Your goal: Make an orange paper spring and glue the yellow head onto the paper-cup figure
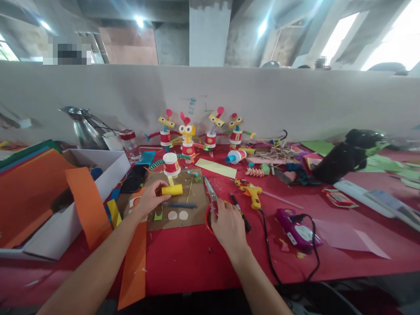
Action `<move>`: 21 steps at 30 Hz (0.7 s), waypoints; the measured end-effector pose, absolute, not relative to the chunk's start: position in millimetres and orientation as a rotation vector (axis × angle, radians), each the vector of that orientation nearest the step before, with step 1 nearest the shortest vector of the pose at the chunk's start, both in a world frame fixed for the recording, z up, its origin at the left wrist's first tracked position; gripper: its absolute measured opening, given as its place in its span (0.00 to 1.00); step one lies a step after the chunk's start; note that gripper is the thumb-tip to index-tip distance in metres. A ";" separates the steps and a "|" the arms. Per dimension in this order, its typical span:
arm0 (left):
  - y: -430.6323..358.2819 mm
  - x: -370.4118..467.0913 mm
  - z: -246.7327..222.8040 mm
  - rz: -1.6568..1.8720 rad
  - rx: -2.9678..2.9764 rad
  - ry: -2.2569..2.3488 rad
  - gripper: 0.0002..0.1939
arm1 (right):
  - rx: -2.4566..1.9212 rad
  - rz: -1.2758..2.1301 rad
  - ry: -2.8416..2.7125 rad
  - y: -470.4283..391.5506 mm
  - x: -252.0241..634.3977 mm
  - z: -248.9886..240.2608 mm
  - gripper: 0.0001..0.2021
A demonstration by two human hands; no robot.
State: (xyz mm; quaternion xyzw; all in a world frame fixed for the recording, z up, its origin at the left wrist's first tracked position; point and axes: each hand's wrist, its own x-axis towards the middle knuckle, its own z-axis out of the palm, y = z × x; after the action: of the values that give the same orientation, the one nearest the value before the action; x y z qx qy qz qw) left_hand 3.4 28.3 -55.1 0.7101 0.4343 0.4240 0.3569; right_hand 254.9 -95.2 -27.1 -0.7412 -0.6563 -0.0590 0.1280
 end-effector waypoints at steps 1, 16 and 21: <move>28.1 2.2 -54.8 1.082 1.815 1.116 0.16 | -2.146 -0.199 -1.927 -96.5 254.4 -27.0 0.12; 18.5 2.2 -50.8 1.155 1.785 1.172 0.17 | -1.552 -0.233 -1.901 -116.5 237.2 -31.0 0.06; 13.6 6.2 -48.5 1.065 1.824 1.098 0.15 | -1.422 -0.184 -1.886 -118.1 235.2 -45.6 0.07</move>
State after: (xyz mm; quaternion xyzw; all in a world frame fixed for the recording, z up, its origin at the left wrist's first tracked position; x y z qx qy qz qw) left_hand 6.2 13.6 -48.5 0.7114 0.4281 0.4154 0.3716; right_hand 235.2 -118.1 -45.6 -0.5561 -0.7374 -0.0718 0.3766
